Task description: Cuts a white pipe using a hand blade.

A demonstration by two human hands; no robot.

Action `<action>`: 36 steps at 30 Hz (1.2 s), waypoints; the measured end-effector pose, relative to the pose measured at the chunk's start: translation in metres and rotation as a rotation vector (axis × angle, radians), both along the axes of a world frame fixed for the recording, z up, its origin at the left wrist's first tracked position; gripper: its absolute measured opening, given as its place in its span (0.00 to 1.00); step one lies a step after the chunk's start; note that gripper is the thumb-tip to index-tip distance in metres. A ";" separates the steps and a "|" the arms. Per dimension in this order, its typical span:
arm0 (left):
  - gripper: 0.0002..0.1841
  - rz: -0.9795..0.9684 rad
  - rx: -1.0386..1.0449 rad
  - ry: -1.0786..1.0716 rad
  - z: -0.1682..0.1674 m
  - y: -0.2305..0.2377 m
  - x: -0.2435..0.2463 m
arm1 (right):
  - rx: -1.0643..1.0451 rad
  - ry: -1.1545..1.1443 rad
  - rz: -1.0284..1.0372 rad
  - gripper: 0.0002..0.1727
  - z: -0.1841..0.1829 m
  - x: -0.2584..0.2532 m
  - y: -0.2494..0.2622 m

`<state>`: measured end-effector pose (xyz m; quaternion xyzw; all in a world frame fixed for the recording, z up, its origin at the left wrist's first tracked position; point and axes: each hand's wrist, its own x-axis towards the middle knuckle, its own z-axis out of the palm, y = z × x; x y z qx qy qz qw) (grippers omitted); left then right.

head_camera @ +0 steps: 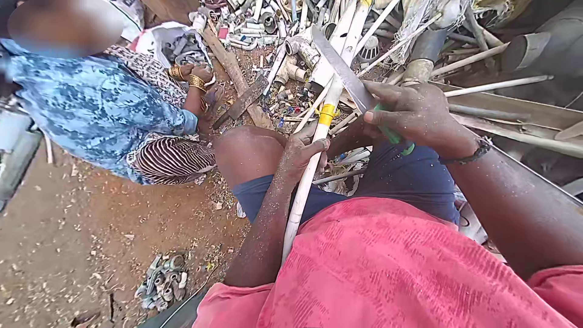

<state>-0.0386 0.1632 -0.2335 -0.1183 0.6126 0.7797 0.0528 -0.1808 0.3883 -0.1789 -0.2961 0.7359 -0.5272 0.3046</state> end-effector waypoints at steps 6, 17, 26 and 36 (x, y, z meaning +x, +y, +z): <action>0.16 -0.058 0.156 0.082 -0.004 -0.003 -0.001 | 0.049 0.356 -0.009 0.24 -0.017 -0.009 -0.008; 0.17 0.000 0.170 0.059 -0.009 -0.005 -0.003 | 0.122 0.695 -0.010 0.27 -0.034 -0.013 -0.041; 0.15 0.032 0.198 0.073 -0.014 -0.009 -0.009 | 0.143 0.703 0.083 0.29 -0.034 -0.020 -0.053; 0.14 0.048 0.220 0.066 -0.014 -0.012 -0.011 | 0.111 0.738 0.122 0.28 -0.040 -0.015 -0.061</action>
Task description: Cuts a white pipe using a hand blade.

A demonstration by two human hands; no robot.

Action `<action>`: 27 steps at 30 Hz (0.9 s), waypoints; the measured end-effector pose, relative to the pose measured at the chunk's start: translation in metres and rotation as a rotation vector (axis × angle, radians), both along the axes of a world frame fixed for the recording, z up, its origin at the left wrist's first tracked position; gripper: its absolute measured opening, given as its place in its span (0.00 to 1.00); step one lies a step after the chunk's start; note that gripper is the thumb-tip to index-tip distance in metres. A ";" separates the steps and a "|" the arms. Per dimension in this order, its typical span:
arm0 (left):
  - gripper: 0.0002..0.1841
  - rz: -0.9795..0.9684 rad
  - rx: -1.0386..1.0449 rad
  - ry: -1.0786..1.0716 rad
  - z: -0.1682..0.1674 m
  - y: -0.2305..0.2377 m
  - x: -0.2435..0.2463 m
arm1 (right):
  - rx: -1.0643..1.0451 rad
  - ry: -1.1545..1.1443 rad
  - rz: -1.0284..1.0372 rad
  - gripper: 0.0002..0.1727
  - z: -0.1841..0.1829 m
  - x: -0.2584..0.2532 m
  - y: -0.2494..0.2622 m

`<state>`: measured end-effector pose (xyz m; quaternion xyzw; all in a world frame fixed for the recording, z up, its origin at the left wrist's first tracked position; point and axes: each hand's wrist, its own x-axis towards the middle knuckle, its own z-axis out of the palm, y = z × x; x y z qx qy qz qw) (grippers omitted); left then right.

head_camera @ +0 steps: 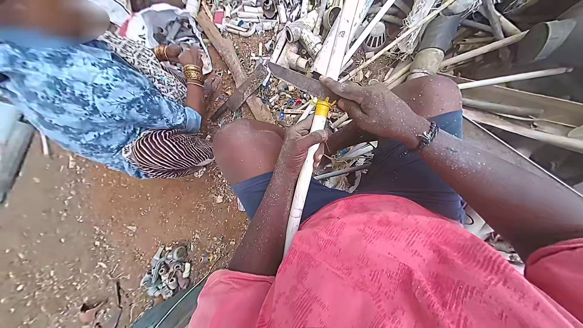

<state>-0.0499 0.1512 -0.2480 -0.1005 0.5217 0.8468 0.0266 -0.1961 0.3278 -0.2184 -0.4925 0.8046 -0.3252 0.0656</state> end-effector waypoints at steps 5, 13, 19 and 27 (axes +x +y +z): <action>0.16 -0.046 0.260 0.024 -0.005 -0.003 0.001 | -0.041 -0.009 -0.026 0.28 0.001 -0.003 -0.004; 0.19 -0.053 0.266 0.014 -0.009 -0.007 0.002 | -0.009 -0.023 0.006 0.28 0.003 0.001 -0.003; 0.20 -0.065 0.333 0.010 -0.010 -0.006 0.001 | -0.028 0.005 0.012 0.28 -0.001 -0.005 -0.001; 0.25 -0.068 0.332 -0.014 -0.013 -0.007 0.001 | 0.013 -0.003 0.004 0.29 -0.001 -0.001 -0.001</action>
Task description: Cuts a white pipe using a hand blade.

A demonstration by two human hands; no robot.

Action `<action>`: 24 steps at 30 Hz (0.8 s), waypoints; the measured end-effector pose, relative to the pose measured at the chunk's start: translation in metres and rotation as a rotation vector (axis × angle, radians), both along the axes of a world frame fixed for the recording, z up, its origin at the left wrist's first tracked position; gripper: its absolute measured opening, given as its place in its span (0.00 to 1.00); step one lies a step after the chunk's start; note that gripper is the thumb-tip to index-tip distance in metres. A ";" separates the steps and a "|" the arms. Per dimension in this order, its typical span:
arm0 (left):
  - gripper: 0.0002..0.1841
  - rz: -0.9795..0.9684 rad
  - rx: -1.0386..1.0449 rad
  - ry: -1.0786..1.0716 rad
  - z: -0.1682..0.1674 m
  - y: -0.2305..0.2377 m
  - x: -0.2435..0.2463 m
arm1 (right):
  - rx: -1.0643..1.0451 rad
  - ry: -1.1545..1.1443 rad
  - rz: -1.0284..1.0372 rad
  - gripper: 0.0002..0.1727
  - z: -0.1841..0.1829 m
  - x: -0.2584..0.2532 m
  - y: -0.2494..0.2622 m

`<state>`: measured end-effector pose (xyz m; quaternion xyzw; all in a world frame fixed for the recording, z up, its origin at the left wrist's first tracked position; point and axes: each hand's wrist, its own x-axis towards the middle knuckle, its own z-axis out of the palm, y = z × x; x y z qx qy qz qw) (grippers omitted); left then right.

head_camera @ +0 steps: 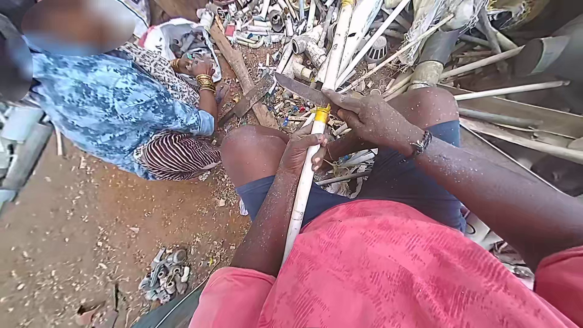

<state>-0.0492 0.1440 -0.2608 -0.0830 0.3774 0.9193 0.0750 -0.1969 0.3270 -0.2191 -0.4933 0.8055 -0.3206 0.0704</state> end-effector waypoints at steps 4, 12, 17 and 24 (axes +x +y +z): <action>0.24 0.001 -0.023 0.012 0.001 0.003 -0.002 | 0.001 -0.004 -0.074 0.29 0.003 -0.010 0.001; 0.18 0.050 -0.128 -0.011 0.006 0.005 -0.001 | 0.041 -0.026 -0.031 0.28 0.000 -0.002 -0.006; 0.16 0.063 -0.137 -0.005 0.009 0.006 -0.003 | 0.024 -0.012 -0.059 0.29 0.004 0.000 -0.010; 0.14 0.074 -0.188 0.006 0.009 0.007 -0.002 | 0.022 -0.005 -0.074 0.28 0.005 -0.002 -0.011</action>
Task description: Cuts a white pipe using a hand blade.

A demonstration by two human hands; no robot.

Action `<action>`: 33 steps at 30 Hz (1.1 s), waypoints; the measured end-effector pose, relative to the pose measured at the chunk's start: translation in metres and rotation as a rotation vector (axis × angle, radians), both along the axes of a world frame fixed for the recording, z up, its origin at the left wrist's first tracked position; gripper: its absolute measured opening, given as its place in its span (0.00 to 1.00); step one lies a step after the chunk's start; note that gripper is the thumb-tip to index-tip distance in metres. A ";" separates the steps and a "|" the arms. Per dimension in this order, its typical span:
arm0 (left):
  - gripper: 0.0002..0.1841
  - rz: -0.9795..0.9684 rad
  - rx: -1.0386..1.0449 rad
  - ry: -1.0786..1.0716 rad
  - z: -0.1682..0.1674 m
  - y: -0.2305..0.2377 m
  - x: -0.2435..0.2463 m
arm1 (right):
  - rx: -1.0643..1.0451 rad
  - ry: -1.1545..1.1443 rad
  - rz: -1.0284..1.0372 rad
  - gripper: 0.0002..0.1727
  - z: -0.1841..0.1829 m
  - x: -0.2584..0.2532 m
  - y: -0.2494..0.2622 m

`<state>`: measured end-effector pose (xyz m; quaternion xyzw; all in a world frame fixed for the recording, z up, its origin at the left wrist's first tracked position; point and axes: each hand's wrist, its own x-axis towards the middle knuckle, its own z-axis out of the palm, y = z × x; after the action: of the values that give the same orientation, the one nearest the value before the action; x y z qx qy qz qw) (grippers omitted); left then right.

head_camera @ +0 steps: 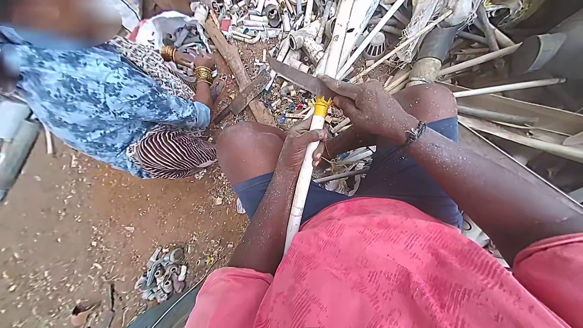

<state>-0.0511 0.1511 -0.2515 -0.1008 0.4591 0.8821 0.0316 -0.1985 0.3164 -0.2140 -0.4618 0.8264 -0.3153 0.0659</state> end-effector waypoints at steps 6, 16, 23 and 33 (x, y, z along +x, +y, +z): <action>0.11 -0.005 -0.062 0.013 0.003 0.004 -0.001 | -0.026 0.005 -0.057 0.29 0.005 -0.007 0.003; 0.19 0.055 -0.517 -0.121 0.002 0.010 -0.001 | 0.112 -0.054 0.010 0.29 0.000 -0.006 0.007; 0.20 0.068 -0.475 -0.099 0.000 0.008 -0.003 | 0.008 -0.050 0.047 0.29 -0.009 -0.007 0.009; 0.15 0.070 -0.322 -0.079 -0.001 0.005 0.001 | 0.025 -0.027 0.060 0.28 -0.006 0.000 0.009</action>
<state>-0.0503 0.1561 -0.2520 -0.1552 0.5891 0.7930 0.0022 -0.1984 0.3253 -0.2201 -0.4813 0.8151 -0.3089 0.0925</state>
